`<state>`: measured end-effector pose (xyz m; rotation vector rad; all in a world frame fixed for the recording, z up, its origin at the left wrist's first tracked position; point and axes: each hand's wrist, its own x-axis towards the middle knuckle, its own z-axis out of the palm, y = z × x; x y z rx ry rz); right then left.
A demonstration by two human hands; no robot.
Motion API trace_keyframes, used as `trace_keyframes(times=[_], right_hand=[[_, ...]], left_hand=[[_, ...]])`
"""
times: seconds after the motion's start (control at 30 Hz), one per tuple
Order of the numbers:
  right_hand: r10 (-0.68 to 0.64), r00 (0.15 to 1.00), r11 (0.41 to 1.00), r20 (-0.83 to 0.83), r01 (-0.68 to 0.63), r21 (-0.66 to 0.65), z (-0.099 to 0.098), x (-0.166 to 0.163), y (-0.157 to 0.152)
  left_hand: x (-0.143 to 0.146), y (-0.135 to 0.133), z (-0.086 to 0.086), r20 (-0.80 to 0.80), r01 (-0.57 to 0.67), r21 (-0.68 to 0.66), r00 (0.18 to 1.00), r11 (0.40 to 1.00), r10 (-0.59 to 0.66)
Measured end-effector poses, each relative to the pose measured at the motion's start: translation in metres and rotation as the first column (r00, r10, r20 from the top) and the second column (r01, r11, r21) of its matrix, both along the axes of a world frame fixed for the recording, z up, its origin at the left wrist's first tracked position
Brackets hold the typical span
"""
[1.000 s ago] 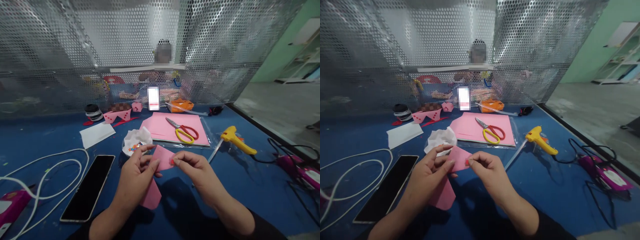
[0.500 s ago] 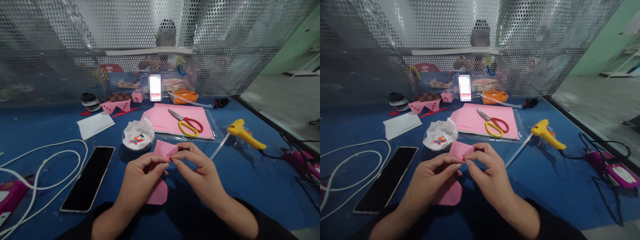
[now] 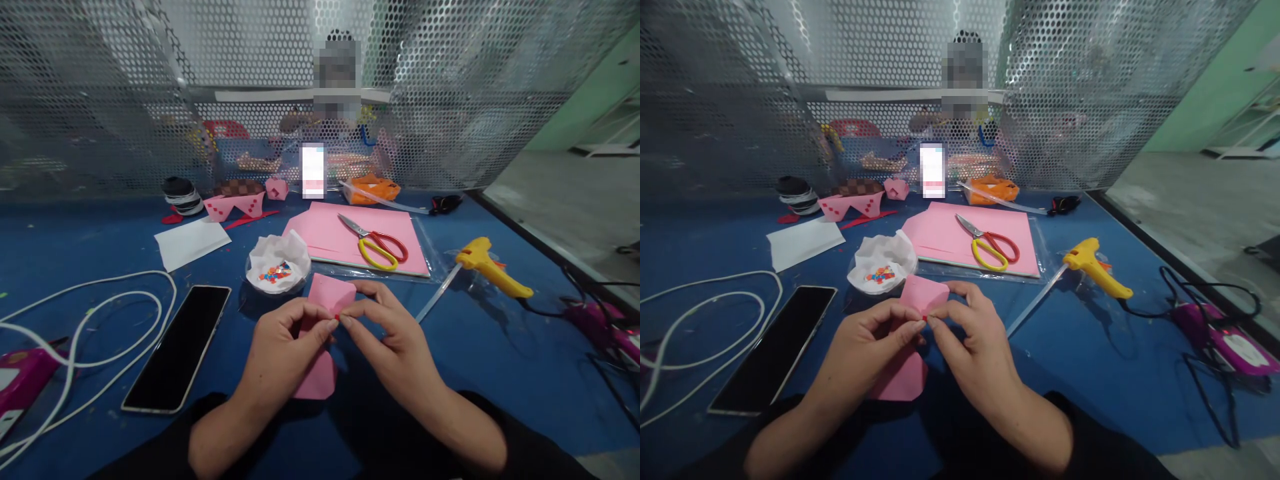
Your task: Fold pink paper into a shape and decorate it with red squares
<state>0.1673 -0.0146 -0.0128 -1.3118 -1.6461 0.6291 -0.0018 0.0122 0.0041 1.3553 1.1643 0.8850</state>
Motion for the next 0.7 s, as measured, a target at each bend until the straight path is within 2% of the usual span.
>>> trace_keyframes(times=[0.1, 0.23, 0.43, 0.7], right_hand=[[0.002, 1.000, 1.000, 0.012, -0.002, 0.006, -0.0012, -0.0010, -0.0001], [-0.003, 1.000, 1.000, 0.004, 0.003, 0.006, -0.0003, -0.0006, 0.0000], [-0.133, 0.991, 0.988, -0.003, 0.132, 0.082, 0.0021, 0.0047, 0.0020], [-0.017, 0.999, 0.999, 0.027, 0.016, 0.042, -0.0024, 0.0019, 0.0029]], left_hand=[[0.0001, -0.0003, 0.0008, -0.037, 0.016, 0.037, 0.999, 0.999, -0.014], [0.0002, 0.0002, -0.0025, -0.005, 0.006, 0.035, 1.000, 0.999, -0.006], [-0.0004, 0.0025, -0.0036, 0.001, -0.012, 0.001, 1.000, 1.000, 0.012], [0.0000, 0.0004, 0.0024, -0.131, 0.041, 0.150, 0.991, 0.988, -0.021]])
